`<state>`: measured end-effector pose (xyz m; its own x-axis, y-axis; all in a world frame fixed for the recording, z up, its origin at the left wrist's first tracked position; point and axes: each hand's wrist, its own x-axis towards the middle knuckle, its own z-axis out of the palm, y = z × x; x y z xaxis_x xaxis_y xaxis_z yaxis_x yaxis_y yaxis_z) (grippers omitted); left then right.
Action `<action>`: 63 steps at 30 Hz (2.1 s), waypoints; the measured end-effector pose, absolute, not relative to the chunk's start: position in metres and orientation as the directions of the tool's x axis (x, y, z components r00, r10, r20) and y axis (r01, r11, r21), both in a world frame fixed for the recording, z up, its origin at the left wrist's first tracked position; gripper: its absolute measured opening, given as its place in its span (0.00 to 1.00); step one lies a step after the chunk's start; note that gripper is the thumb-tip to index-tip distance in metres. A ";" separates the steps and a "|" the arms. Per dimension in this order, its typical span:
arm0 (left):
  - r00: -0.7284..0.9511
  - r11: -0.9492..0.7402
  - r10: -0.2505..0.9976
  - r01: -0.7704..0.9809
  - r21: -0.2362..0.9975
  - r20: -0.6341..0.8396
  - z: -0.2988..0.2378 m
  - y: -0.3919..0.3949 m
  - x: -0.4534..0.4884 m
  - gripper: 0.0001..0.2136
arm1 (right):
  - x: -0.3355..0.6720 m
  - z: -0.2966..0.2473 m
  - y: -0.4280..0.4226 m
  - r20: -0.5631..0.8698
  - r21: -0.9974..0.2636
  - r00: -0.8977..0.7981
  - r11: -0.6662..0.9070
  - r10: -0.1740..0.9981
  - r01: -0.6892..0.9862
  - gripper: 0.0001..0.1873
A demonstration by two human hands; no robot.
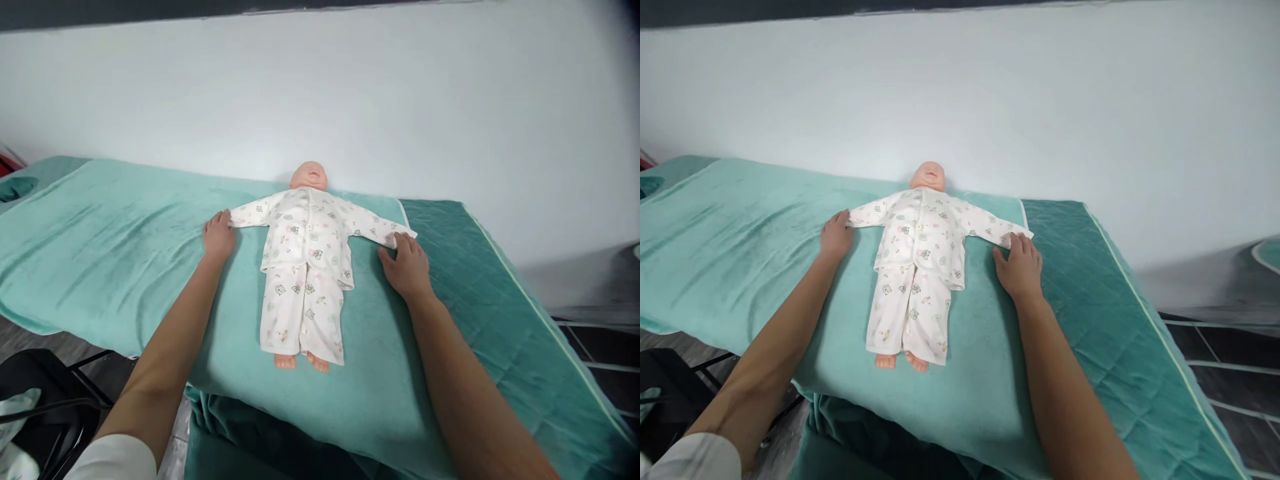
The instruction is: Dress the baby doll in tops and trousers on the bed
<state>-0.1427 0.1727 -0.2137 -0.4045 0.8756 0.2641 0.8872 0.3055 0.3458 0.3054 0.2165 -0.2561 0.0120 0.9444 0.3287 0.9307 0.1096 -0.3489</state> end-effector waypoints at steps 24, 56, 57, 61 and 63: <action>-0.400 0.308 0.867 0.899 0.312 0.297 -0.212 0.150 -0.126 0.33 | 0.236 -0.231 0.171 0.405 -0.295 -0.127 0.261 0.905 0.919 0.30; -0.996 0.983 0.028 0.044 0.179 0.090 -0.296 -0.328 -0.342 0.33 | 0.268 -0.258 0.042 0.504 -0.324 -0.442 0.636 0.742 0.700 0.25; -0.997 0.985 0.078 0.078 0.154 0.008 -0.295 -0.333 -0.349 0.35 | 0.270 -0.258 0.037 0.500 -0.313 -0.449 0.638 0.740 0.703 0.24; -0.984 0.992 0.118 0.111 0.062 -0.133 -0.296 -0.348 -0.375 0.41 | 0.281 -0.256 0.020 0.479 -0.283 -0.483 0.650 0.733 0.706 0.22; -0.989 0.997 0.073 0.072 0.017 -0.128 -0.297 -0.352 -0.386 0.41 | 0.285 -0.255 0.015 0.467 -0.275 -0.493 0.650 0.734 0.708 0.22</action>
